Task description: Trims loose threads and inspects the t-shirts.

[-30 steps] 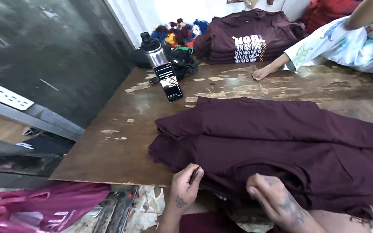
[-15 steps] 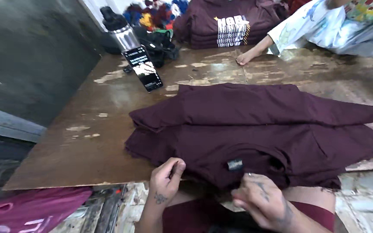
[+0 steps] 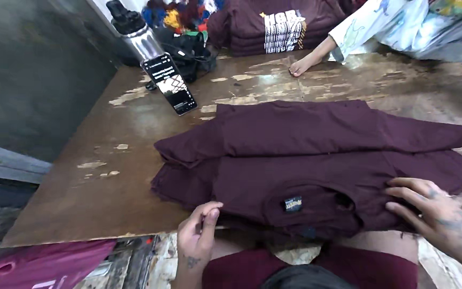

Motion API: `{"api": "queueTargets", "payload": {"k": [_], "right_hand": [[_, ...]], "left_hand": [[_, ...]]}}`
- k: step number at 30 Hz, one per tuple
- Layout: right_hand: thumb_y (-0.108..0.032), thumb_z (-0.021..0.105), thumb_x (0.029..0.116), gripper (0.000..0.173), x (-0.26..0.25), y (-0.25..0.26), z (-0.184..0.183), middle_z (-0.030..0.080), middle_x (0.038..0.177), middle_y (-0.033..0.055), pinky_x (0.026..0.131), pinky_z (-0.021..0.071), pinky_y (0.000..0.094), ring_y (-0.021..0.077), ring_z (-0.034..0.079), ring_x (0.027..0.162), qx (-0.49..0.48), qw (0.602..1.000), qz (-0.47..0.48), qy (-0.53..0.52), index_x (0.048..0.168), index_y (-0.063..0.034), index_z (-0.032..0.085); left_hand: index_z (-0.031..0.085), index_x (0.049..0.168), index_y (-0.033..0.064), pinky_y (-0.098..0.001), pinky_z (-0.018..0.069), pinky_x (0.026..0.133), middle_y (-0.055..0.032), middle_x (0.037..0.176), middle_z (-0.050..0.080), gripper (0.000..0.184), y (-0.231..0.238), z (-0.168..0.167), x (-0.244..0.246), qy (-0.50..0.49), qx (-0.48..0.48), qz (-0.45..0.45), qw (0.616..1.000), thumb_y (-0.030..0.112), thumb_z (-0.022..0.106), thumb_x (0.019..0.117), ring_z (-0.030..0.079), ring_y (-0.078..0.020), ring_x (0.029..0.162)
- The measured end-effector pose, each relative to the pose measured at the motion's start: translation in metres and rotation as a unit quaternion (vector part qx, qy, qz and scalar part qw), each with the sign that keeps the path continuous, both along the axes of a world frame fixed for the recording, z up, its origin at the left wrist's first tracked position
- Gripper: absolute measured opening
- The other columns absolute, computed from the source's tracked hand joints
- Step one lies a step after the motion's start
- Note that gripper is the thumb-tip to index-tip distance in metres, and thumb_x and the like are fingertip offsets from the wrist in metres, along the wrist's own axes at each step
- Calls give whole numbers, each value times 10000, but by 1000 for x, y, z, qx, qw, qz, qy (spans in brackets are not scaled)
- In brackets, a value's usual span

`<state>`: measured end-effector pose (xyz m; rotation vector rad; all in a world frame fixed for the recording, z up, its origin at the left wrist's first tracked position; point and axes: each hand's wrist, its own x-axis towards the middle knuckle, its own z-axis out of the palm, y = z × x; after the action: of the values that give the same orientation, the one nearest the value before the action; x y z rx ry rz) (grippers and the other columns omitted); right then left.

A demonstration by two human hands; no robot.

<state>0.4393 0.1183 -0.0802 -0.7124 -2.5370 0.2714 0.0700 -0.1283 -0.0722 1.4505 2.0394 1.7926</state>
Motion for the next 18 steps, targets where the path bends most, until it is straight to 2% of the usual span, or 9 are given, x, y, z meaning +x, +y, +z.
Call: {"api": "queueTargets", "payload": {"k": [1,3,6,8,10,11,13,16,18], "right_hand": [[-313,520,992,378,6,8,1,711,1078,222,922,527,538,416,670,1049,-4,1000,1,5,958,-1,731],[-211,523,995,321,9,16,22,726,1017,222,932,534,542,400,697,1013,9,1000,6,28,941,32,725],[-185,480,1023,322,-13,43,62,700,985,232,925,509,572,407,674,982,105,992,-19,66,1025,51,700],[-88,521,979,257,-46,83,70,693,1000,288,873,500,656,495,668,966,128,988,-65,62,1056,69,710],[-63,592,992,217,-85,130,53,668,1146,319,931,454,715,547,616,1119,53,987,-152,0,1153,17,715],[-118,580,1020,262,-99,152,34,634,1249,317,964,423,735,547,568,1210,-4,981,-190,-40,1234,-22,697],[-280,486,1084,392,-110,184,6,566,1411,280,1067,378,704,498,501,1341,-124,965,-224,-59,1399,-80,606],[-328,540,1064,438,-102,196,0,576,1380,287,1109,374,646,476,515,1326,-150,965,-216,19,1357,-12,619],[-266,609,1028,382,-97,185,-1,600,1340,299,1081,403,648,491,547,1284,-68,979,-180,62,1289,6,665]], "left_hand": [[710,1044,115,-77,456,591,141,843,673,239,-1,2,2,6,9,17,1000,299,557,1054,544,125,659],[701,1074,134,-95,470,557,120,765,634,252,6,17,2,45,9,42,998,321,533,1066,540,97,602],[696,1028,-46,-225,550,629,-60,774,676,320,42,61,-15,164,-37,65,984,202,498,1065,631,-52,656],[701,1108,-32,-441,577,791,-162,972,729,297,79,62,-47,253,-104,84,958,170,489,1056,715,-241,862],[604,1398,63,-659,424,1030,-197,1321,663,364,122,52,-86,250,-267,66,928,185,481,1078,630,-405,1220],[541,1481,135,-686,342,1084,-170,1431,598,409,139,42,-104,224,-352,63,907,228,457,1091,544,-410,1333],[526,1504,216,-683,306,1114,-128,1458,589,426,154,28,-130,159,-417,84,891,319,405,1109,509,-385,1377],[604,1410,96,-646,330,1126,-222,1366,627,423,155,38,-133,99,-403,130,900,311,395,1112,541,-414,1333],[628,1376,80,-633,327,1126,-213,1372,623,394,150,36,-124,121,-381,156,903,274,420,1103,535,-401,1337]]}}
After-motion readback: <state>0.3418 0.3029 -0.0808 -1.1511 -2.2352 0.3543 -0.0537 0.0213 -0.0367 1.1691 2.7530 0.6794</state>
